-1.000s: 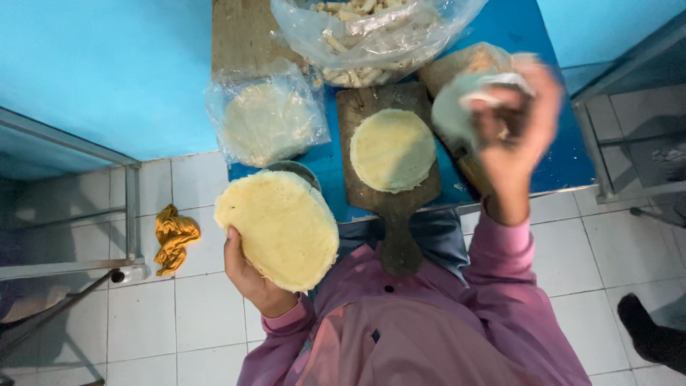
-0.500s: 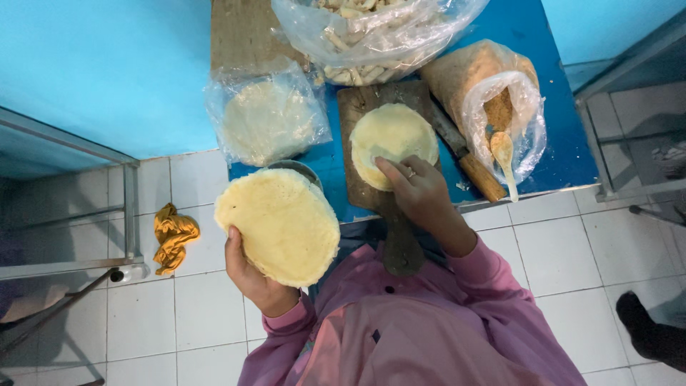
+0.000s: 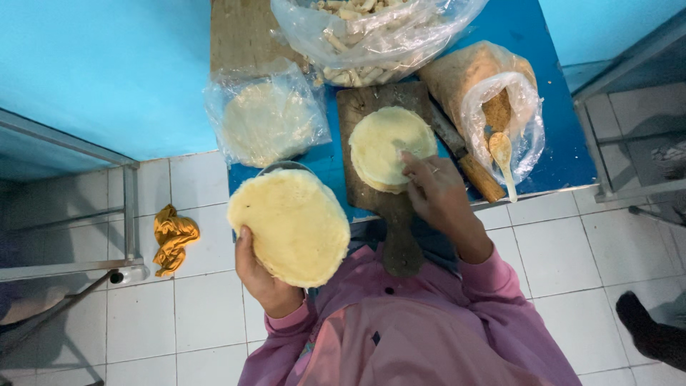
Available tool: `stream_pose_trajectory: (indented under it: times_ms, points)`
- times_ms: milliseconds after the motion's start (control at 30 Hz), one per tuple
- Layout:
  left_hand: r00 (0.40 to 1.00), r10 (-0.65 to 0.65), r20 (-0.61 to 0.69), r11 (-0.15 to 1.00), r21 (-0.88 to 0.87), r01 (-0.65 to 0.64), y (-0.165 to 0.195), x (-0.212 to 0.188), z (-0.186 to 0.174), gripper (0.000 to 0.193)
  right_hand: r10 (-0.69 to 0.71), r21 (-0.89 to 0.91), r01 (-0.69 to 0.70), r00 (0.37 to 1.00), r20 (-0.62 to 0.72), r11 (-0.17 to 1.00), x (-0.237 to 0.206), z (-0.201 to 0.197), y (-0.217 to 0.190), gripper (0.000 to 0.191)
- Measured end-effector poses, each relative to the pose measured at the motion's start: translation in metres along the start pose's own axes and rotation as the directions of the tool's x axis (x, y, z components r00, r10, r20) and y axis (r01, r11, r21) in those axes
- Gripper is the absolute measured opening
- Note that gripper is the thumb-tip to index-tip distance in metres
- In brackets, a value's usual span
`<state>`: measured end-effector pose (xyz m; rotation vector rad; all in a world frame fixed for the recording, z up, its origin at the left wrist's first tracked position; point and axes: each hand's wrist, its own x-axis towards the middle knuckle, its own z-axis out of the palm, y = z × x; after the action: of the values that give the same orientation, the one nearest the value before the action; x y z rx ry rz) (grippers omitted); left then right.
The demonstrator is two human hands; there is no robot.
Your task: The person sits at a blue table holding a large round flat cake-like food item and repeatedly peels thin layers of skin off it by hand, tearing the pieces free and setting them aside while turning the item to work over new areas. A bowl of scraped material and bags of similar pieces sit on the table.
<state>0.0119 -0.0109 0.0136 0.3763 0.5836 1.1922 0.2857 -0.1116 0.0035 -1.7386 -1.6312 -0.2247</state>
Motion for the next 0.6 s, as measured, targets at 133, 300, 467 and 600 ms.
stream_pose_trajectory:
  times_ms: [133, 300, 467, 600]
  points:
    - [0.997, -0.082, 0.008, 0.996, 0.036, 0.082, -0.008, 0.001, -0.006, 0.046, -0.118, -0.089, 0.122, 0.992, 0.049, 0.989, -0.004, -0.005, 0.003, 0.053]
    - [0.92, 0.16, 0.356, 0.889, 0.353, -0.291, -0.03, 0.0, -0.032, 0.041, -0.015, -0.078, 0.017, 0.999, 0.036, 0.997, -0.012, -0.004, 0.005, 0.058]
    - [0.701, 0.367, 0.611, 0.415, 0.567, -0.711, -0.032, 0.0, -0.051, 0.055, 0.265, 0.024, -0.266, 0.944, -0.198, 0.964, -0.004, 0.003, 0.029, 0.04]
    - [0.685, 0.385, 0.619, 0.425, 0.54, -0.727, -0.031, 0.0, -0.045, 0.055, 0.375, 0.047, -0.372, 0.914, -0.153, 0.927, 0.005, 0.011, 0.043, 0.052]
